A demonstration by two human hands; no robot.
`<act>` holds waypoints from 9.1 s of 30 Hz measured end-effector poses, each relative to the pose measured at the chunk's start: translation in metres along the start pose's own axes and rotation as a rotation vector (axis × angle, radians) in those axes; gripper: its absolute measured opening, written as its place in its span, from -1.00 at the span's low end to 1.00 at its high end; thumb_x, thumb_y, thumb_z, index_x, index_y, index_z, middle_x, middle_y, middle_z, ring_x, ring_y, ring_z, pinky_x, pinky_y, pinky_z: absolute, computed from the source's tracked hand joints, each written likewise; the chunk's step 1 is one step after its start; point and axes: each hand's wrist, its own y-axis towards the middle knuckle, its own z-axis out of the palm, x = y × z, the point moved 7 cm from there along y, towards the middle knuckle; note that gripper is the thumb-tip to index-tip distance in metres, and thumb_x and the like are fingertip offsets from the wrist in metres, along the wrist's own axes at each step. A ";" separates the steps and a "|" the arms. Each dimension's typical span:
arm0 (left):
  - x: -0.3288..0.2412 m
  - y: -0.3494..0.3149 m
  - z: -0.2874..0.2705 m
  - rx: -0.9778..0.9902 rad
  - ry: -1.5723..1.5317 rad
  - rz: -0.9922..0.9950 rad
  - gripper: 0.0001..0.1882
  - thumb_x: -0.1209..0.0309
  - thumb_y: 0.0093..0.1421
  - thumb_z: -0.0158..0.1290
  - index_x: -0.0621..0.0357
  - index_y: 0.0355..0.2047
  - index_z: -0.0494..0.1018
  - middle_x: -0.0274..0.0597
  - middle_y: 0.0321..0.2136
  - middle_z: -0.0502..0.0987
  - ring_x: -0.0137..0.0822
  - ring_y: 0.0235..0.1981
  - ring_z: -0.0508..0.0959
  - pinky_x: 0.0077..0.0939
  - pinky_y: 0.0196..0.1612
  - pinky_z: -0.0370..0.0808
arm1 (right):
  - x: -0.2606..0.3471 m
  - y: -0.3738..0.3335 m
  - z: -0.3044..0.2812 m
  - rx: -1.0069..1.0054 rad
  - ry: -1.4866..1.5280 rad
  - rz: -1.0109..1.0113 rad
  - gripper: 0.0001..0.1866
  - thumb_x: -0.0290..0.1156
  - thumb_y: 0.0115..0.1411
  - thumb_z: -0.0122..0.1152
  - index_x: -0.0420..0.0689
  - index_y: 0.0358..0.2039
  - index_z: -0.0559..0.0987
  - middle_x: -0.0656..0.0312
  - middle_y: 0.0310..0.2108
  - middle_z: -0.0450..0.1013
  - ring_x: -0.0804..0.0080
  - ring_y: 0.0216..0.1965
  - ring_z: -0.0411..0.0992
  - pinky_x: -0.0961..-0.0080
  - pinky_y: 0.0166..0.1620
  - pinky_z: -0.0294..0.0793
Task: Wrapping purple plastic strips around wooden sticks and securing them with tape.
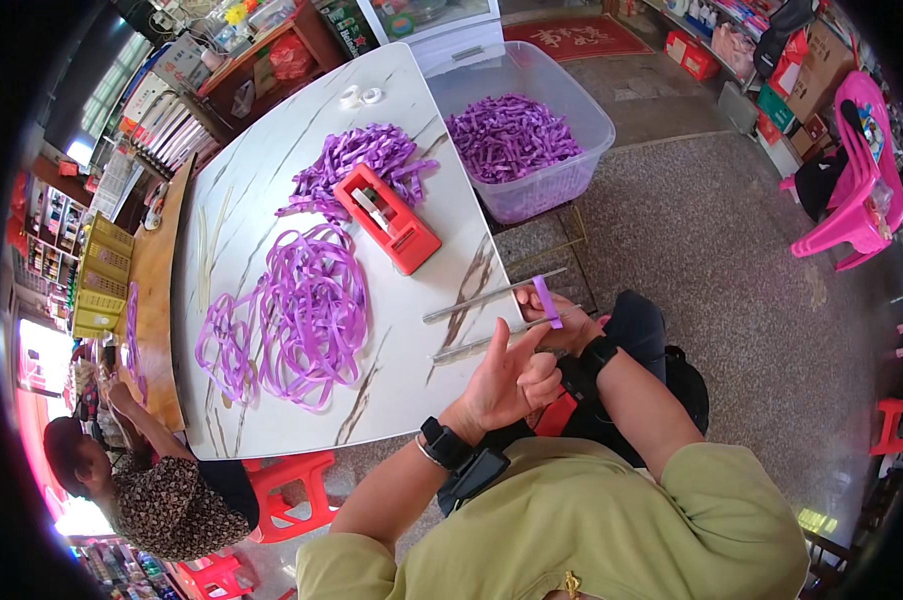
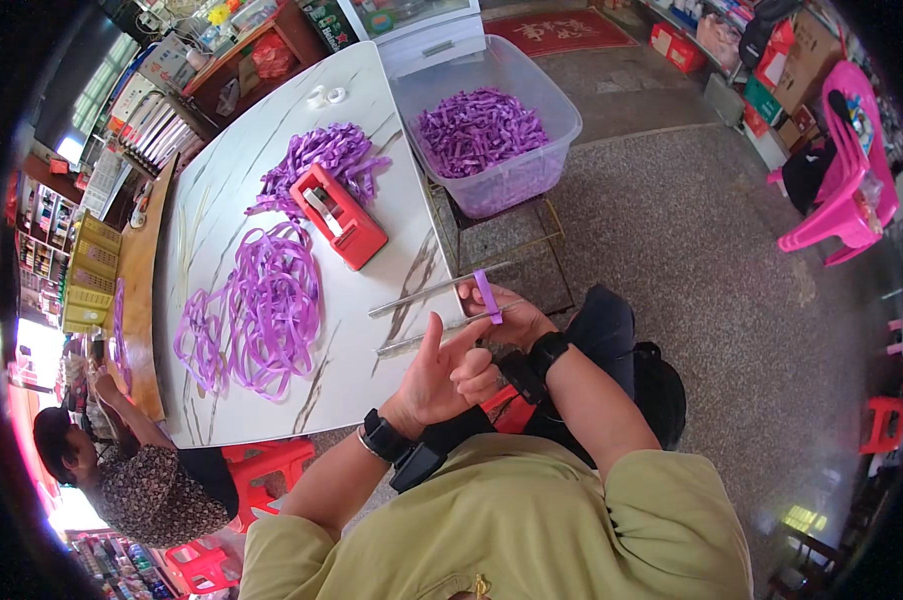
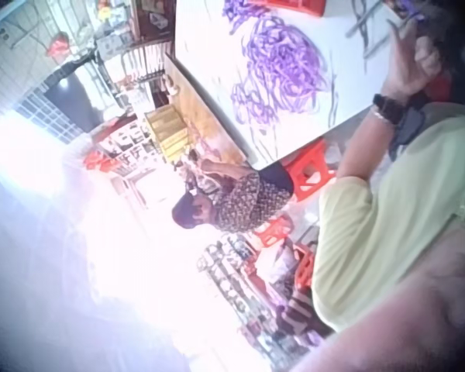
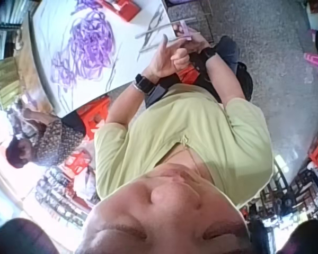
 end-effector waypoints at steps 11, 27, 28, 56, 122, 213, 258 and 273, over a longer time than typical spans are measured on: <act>0.000 0.000 0.002 -0.017 0.022 -0.001 -0.28 -0.24 0.08 -0.43 -0.04 0.11 -0.02 -0.41 -0.74 0.00 -0.48 -0.67 0.05 -0.62 -0.55 0.06 | -0.007 -0.010 -0.009 -0.050 0.163 0.078 -0.92 -0.37 0.14 -0.05 -0.06 -0.37 0.35 0.41 -0.52 0.28 0.62 -0.46 0.30 0.59 -0.30 0.33; -0.001 -0.002 0.004 -0.039 0.027 0.017 -0.38 -0.20 0.12 -0.46 -0.11 0.00 0.22 -0.45 -0.75 -0.01 -0.51 -0.66 0.04 -0.64 -0.56 0.03 | 0.068 -0.028 0.010 -0.426 -0.663 0.166 -0.89 -0.30 0.08 0.07 -0.03 -0.43 0.44 0.48 -0.54 0.33 0.76 -0.54 0.28 0.82 -0.49 0.24; 0.000 -0.002 0.003 -0.039 0.027 0.017 -0.38 -0.20 0.12 -0.46 -0.11 0.00 0.22 -0.45 -0.75 -0.01 -0.51 -0.66 0.04 -0.64 -0.56 0.03 | 0.071 -0.027 0.015 -0.402 -0.806 0.202 -0.89 -0.30 0.07 0.07 -0.03 -0.45 0.43 0.48 -0.55 0.31 0.74 -0.53 0.28 0.76 -0.45 0.30; 0.000 -0.001 0.004 -0.031 0.053 0.009 -0.36 -0.21 0.11 -0.45 -0.08 0.01 0.18 -0.45 -0.75 -0.01 -0.51 -0.66 0.05 -0.64 -0.54 0.04 | 0.070 -0.053 0.028 -0.656 -0.572 0.128 -0.82 -0.22 0.06 0.11 -0.03 -0.40 0.44 0.36 -0.39 0.42 0.67 -0.37 0.35 0.71 -0.33 0.30; 0.000 -0.001 0.001 -0.046 0.033 0.011 -0.36 -0.21 0.11 -0.44 -0.08 0.03 0.17 -0.46 -0.76 -0.04 -0.51 -0.66 0.05 -0.65 -0.55 0.04 | 0.052 -0.045 -0.003 -0.664 -0.487 0.101 -0.76 -0.23 0.15 -0.07 -0.10 -0.46 0.47 0.42 -0.57 0.30 0.69 -0.53 0.27 0.72 -0.47 0.25; -0.062 -0.022 0.017 -0.424 2.651 0.203 -0.10 -0.16 0.02 -0.17 0.24 0.16 -0.14 0.17 0.17 -0.24 0.05 0.21 -0.24 -0.03 0.17 -0.22 | 0.184 -0.146 0.016 -0.946 -0.818 -0.179 -0.75 -0.23 0.14 -0.01 -0.16 -0.36 0.49 0.30 -0.51 0.44 0.67 -0.53 0.35 0.75 -0.47 0.32; -0.240 -0.158 0.199 -0.539 2.055 1.456 -0.42 0.42 0.08 0.01 0.24 0.10 0.08 -0.09 0.06 0.20 -0.26 0.02 0.29 -0.43 0.02 0.25 | 0.134 -0.104 0.296 -0.282 -1.516 -0.996 -0.64 -0.64 -0.09 0.00 -0.30 -0.19 0.40 0.26 -0.46 0.36 0.51 -0.45 0.33 0.64 -0.33 0.33; -0.108 -0.238 0.245 0.047 1.655 1.923 -0.61 0.19 0.01 -0.04 0.13 -0.19 0.26 -0.09 -0.12 0.27 -0.21 -0.13 0.16 -0.32 -0.08 0.13 | 0.172 -0.169 0.339 -0.001 -1.691 -1.153 -0.75 -0.53 -0.05 0.01 -0.20 -0.28 0.36 0.24 -0.37 0.31 0.51 -0.48 0.32 0.63 -0.40 0.28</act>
